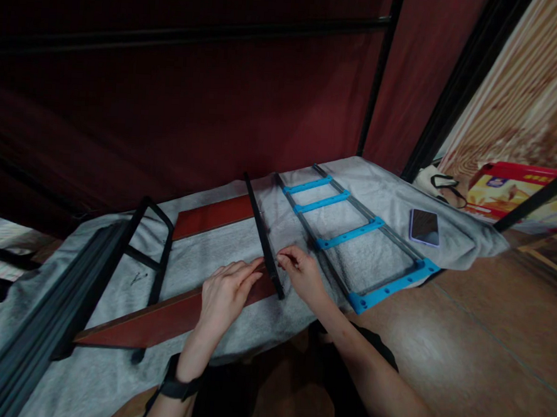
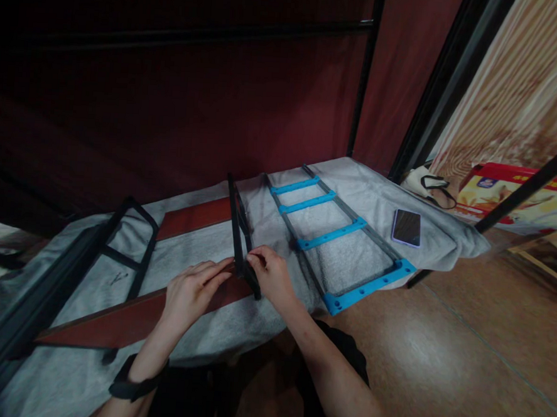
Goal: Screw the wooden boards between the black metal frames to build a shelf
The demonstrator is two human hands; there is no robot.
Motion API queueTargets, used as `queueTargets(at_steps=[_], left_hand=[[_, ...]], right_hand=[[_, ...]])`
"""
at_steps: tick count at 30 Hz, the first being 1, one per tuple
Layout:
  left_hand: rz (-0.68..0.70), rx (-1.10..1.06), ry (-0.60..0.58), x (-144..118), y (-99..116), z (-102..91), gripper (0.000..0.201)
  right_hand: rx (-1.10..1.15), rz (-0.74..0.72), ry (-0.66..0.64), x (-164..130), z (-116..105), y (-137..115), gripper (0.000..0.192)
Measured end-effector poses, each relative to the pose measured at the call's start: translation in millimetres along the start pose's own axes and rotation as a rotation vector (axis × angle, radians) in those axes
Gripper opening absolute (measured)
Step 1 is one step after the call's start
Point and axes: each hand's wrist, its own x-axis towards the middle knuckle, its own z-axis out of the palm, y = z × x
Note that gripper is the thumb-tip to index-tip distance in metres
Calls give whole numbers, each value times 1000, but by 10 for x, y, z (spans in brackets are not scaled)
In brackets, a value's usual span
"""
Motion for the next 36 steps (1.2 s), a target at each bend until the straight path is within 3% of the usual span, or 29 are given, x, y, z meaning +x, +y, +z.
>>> queueTargets(at_steps=[12, 24, 31, 36], left_hand=[[-80, -71, -50, 54, 12, -24, 32], [-111, -52, -67, 74, 72, -56, 32], [-85, -25, -63, 57, 63, -47, 33], [-62, 2, -52, 47, 68, -42, 34]], right_hand=[[-54, -16, -44, 20, 39, 2, 20], [-295, -2, 12, 20, 150, 53, 51], [-243, 24, 6, -6, 63, -14, 48], [137, 60, -47, -6, -24, 1, 25]])
